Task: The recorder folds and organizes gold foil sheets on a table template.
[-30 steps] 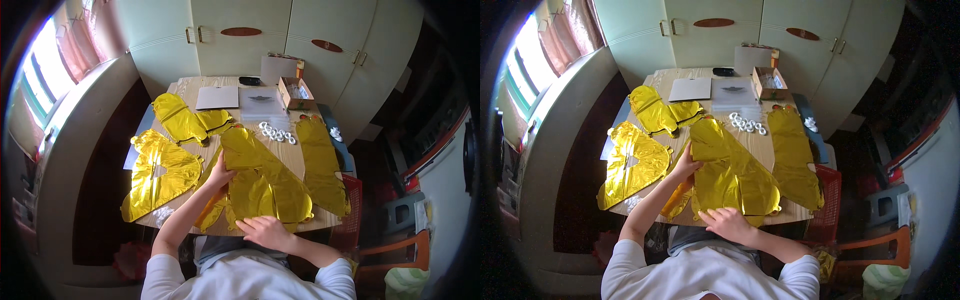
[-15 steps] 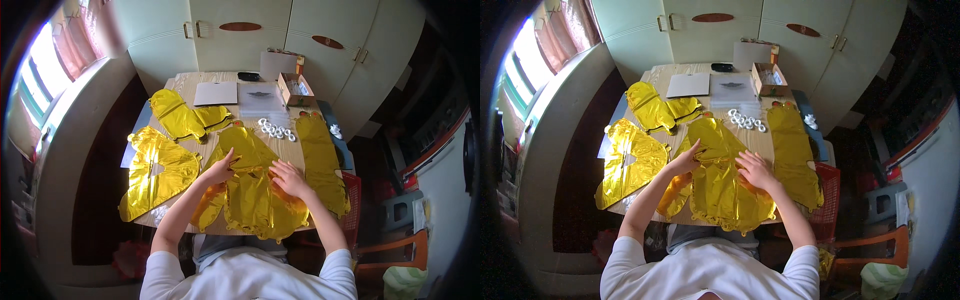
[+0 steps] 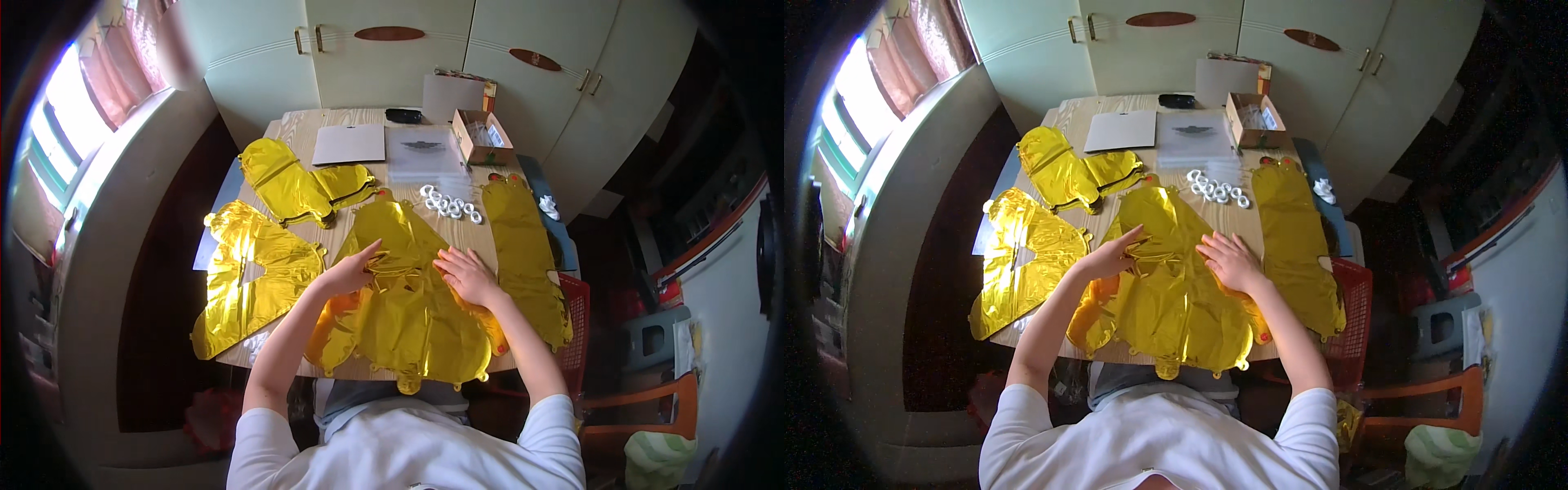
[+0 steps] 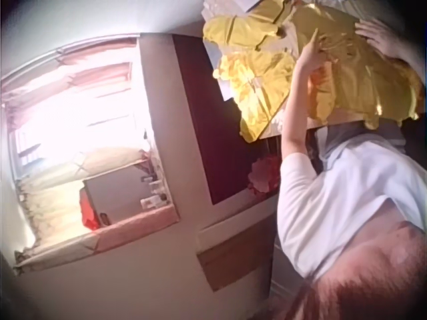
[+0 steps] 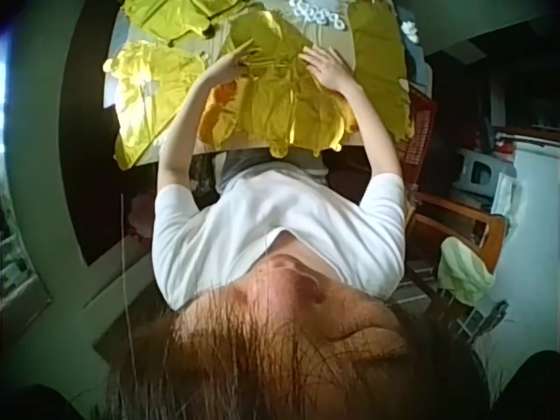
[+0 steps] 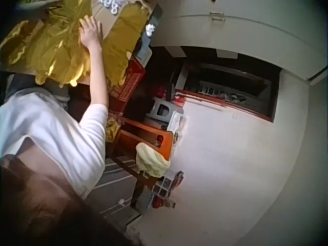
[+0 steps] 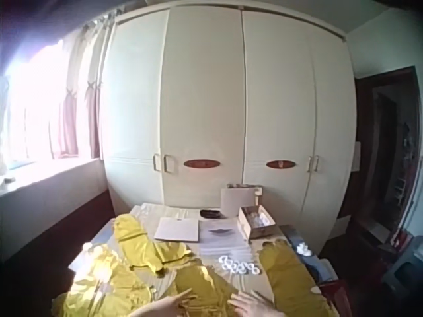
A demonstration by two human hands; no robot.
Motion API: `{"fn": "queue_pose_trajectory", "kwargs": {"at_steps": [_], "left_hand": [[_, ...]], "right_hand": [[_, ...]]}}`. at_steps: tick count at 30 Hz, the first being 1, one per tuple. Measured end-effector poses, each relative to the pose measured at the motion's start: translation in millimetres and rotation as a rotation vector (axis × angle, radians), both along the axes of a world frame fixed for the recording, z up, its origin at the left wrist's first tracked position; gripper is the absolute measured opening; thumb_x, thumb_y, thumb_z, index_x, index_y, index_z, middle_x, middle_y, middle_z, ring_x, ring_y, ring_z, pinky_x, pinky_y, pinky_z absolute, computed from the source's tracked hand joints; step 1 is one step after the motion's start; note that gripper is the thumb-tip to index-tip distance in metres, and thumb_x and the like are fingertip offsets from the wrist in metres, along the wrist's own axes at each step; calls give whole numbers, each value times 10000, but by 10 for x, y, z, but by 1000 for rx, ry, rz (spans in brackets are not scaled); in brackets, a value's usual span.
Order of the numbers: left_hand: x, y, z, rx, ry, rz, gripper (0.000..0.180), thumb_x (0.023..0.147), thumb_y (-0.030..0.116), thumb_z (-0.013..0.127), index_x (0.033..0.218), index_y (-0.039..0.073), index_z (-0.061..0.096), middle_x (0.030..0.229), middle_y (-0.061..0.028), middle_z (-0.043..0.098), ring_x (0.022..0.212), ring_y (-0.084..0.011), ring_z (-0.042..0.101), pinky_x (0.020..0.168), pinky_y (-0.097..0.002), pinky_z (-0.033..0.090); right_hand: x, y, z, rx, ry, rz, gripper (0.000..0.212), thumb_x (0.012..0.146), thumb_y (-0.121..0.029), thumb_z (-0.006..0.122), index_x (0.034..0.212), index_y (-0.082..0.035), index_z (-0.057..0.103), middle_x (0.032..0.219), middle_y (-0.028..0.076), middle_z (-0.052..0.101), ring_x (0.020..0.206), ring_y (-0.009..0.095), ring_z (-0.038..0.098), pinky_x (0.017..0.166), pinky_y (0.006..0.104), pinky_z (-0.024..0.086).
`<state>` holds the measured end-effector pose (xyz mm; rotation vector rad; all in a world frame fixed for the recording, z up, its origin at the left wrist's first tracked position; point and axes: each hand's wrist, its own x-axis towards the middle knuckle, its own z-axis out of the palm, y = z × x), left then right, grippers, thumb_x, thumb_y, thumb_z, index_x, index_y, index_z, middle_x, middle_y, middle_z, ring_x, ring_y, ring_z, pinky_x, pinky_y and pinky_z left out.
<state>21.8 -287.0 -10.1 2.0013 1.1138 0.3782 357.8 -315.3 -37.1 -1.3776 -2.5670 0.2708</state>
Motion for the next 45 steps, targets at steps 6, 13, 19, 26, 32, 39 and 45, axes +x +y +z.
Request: {"fn": "queue_pose_trajectory", "kwargs": {"at_steps": [6,13,19,26,32,39,45], "left_hand": [[129,-41,44,1,0,116,793,797,30,572,1517,110,247,1132,-257,643,1013,-362,645,862,-419,508],[301,-216,140,-126,-39,363,694,798,55,573,1455,33,351,1181,-266,626,1037,-362,641,877,-404,521],[273,-164,-178,42,-13,378,721,794,127,593,1442,-45,326,1109,-280,648,983,-399,651,865,-423,523],[335,-316,75,106,353,369,755,800,243,589,1438,-65,330,926,-254,683,847,-382,676,742,-447,546],[441,-526,434,342,667,275,755,820,465,652,1399,23,453,1090,-175,656,995,-279,641,751,-403,522],[583,-191,35,720,393,-170,901,823,693,553,1515,168,315,1567,-186,261,1458,-395,201,1164,-544,190],[607,-266,-191,652,481,-103,908,819,778,439,1518,213,310,1562,-185,271,1450,-431,193,1149,-614,146]], "right_hand": [[-52,89,94,-66,-41,11,424,1021,-340,416,1429,-235,461,1540,9,370,1460,235,256,1189,489,187],[-6,72,3,-42,20,8,416,1017,-342,431,1416,-237,478,1524,15,398,1450,245,280,1187,488,185],[-22,82,-23,-6,53,18,401,1010,-348,449,1390,-236,510,1502,21,429,1439,246,301,1183,488,192],[-18,85,-40,-4,63,20,395,1015,-347,438,1383,-228,517,1498,21,435,1439,244,303,1184,484,192],[-21,68,-29,14,46,7,385,1011,-332,449,1373,-223,527,1491,17,444,1434,234,313,1182,480,200],[-19,73,-52,71,31,21,382,1001,-306,462,1367,-220,532,1484,22,452,1417,241,342,1168,485,230],[-30,53,-20,80,67,32,384,988,-298,485,1359,-214,538,1474,40,462,1407,255,354,1164,493,230]]}}
